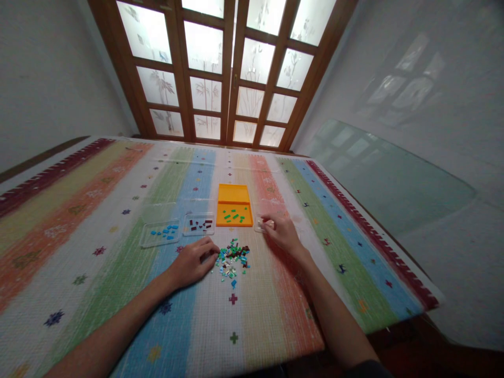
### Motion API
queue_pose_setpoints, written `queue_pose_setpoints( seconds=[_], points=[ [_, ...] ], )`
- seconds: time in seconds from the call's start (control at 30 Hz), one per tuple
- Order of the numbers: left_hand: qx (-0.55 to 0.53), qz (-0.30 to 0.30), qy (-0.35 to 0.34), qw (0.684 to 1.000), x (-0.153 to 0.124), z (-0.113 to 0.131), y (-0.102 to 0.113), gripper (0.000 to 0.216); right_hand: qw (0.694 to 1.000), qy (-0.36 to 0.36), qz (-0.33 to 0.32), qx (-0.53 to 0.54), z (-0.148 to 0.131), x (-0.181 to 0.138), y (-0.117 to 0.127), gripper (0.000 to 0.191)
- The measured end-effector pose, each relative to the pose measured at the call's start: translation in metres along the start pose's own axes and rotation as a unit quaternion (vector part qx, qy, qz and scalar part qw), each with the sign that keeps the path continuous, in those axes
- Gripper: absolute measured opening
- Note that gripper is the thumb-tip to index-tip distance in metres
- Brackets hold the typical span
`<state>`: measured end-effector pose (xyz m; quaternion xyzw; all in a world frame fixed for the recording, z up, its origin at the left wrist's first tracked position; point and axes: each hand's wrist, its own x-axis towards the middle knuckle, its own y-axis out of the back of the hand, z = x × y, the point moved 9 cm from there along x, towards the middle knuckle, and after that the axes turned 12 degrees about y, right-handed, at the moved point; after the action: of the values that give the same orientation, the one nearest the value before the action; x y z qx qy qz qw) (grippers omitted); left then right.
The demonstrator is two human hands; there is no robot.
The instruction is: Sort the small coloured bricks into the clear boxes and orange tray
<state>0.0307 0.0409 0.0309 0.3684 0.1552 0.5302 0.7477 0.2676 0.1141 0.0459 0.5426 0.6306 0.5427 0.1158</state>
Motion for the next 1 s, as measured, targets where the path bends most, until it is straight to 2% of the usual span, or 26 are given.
queue_pose_setpoints(
  seconds=[0.13, 0.3, 0.5, 0.57, 0.77, 0.83, 1.0],
  points=[
    [-0.001, -0.001, 0.007, 1.0, 0.0, -0.002, 0.0, 0.019, 1.0, -0.007, -0.02, -0.015, 0.002, 0.004, -0.001, 0.019],
    [-0.004, 0.002, 0.0, 1.0, 0.0, -0.002, 0.0, 0.018, 1.0, -0.005, 0.0, 0.006, -0.002, -0.001, 0.008, 0.02],
    [-0.002, 0.0, 0.002, 1.0, 0.0, -0.001, -0.001, 0.019, 0.996, 0.041, 0.006, 0.083, -0.031, -0.011, 0.005, 0.019],
    [0.001, -0.003, 0.003, 1.0, 0.0, -0.002, -0.001, 0.019, 0.99, 0.072, -0.024, 0.118, -0.051, -0.013, -0.001, 0.015],
    [0.003, -0.002, 0.004, 1.0, 0.0, -0.001, -0.001, 0.018, 0.955, 0.184, -0.164, 0.166, -0.112, -0.025, -0.028, 0.011],
    [0.001, -0.002, 0.004, 1.0, 0.0, -0.001, -0.001, 0.018, 0.946, 0.196, -0.198, 0.165, -0.12, -0.03, -0.037, 0.014],
    [-0.001, 0.003, -0.002, 1.0, -0.001, -0.001, -0.001, 0.018, 0.944, 0.2, -0.217, 0.15, -0.123, -0.037, -0.049, 0.024]
  ],
)
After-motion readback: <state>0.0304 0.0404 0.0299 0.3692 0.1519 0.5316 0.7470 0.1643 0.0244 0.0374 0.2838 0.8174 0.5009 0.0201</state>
